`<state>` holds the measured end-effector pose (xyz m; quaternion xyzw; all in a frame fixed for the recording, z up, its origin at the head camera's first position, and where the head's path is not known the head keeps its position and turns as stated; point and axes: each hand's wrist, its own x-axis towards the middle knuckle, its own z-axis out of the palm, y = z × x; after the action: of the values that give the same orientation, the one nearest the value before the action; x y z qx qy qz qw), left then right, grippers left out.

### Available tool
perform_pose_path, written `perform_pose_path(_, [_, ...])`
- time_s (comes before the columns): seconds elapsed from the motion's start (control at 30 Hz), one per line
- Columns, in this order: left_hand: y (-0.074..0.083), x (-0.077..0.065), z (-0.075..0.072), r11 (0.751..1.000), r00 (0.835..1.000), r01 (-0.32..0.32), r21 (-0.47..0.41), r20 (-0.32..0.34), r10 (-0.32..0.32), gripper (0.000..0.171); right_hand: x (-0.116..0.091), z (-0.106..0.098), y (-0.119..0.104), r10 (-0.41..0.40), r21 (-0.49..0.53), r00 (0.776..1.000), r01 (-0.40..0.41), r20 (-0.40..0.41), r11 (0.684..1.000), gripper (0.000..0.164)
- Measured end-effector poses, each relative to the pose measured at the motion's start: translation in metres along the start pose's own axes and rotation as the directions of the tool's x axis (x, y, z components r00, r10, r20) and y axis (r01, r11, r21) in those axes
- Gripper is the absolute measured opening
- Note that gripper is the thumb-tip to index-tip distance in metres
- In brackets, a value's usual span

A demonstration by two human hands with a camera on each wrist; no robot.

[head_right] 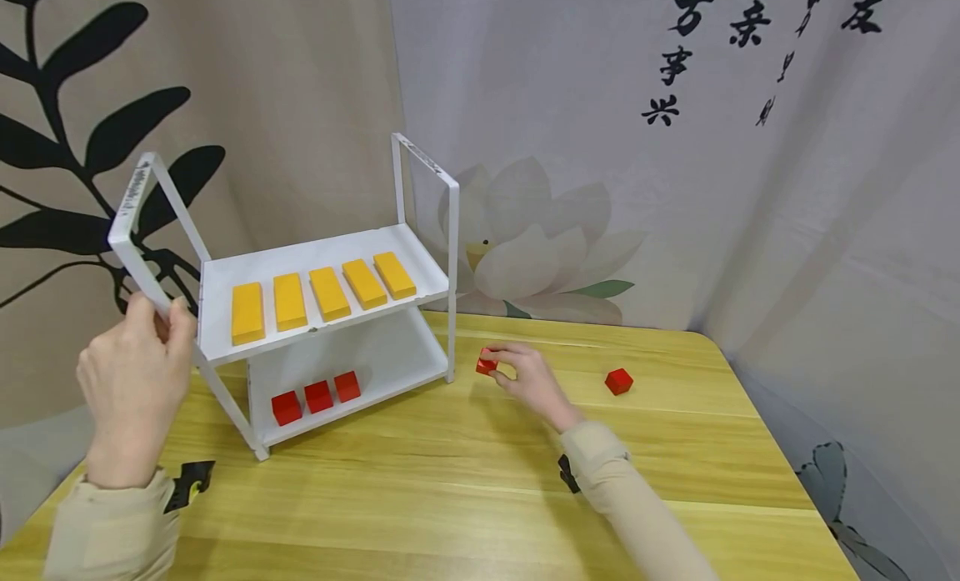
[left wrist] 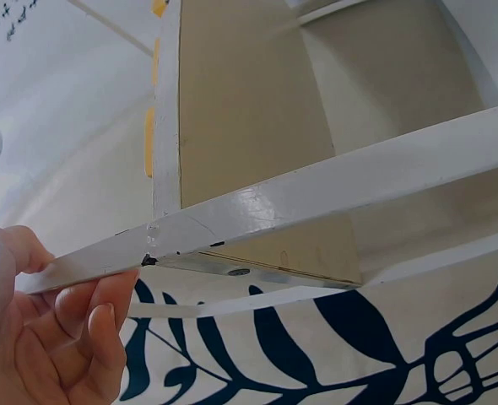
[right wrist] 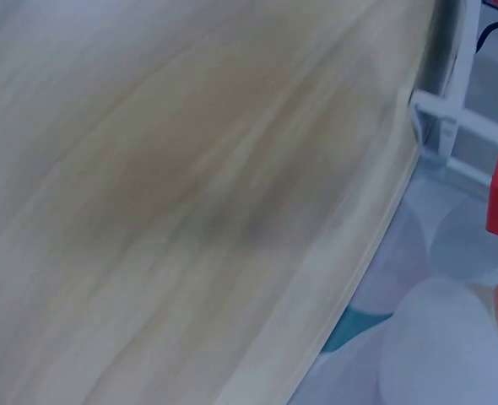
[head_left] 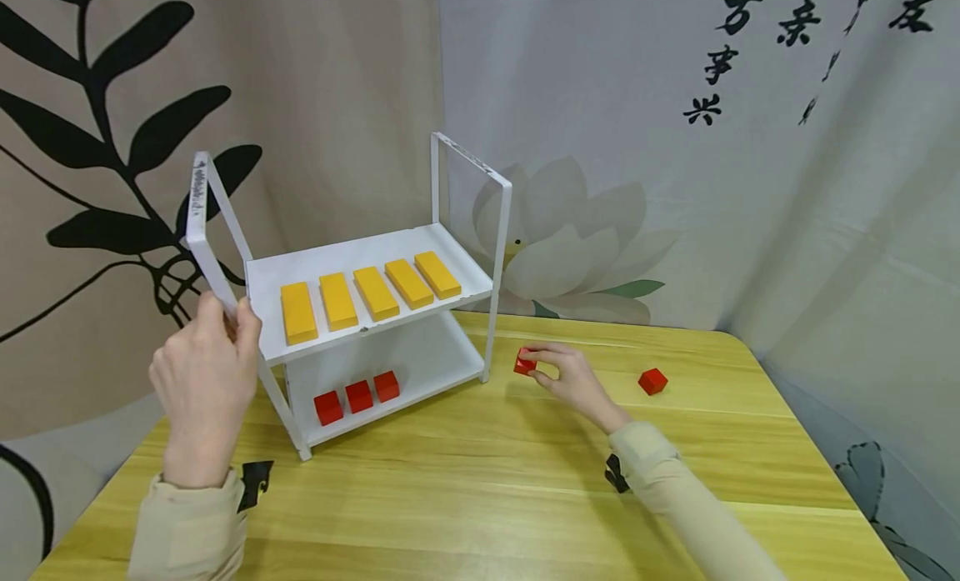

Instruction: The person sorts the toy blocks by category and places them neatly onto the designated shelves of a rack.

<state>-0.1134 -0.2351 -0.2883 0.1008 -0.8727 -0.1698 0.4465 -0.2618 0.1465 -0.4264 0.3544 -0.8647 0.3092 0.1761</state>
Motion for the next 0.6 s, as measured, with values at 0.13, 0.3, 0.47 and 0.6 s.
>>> perform_pose_path(0.13, [0.000, 0.000, 0.000, 1.000, 1.000, 0.003, 0.003, 0.004, -0.003, 0.035, 0.006, 0.007, -0.011, -0.040, 0.025, 0.999, 0.040, -0.005, 0.999, 0.031])
perform_pose_path(0.3, [0.000, 0.000, 0.000, 1.000, 1.000, 0.007, 0.003, 0.010, -0.007, 0.036, 0.013, 0.015, -0.024, -0.087, 0.068, 0.996, 0.086, 0.005, 0.994, 0.030])
perform_pose_path(0.47, [0.000, 0.000, 0.000, 1.000, 1.000, 0.012, 0.005, 0.013, -0.012, 0.036, 0.019, 0.025, -0.034, -0.131, 0.097, 0.991, 0.129, 0.011, 0.987, 0.029])
perform_pose_path(0.6, [0.000, 0.000, 0.000, 1.000, 1.000, 0.009, 0.005, 0.015, -0.009, 0.036, 0.024, 0.034, -0.042, -0.132, 0.108, 0.991, 0.131, 0.007, 0.986, 0.026])
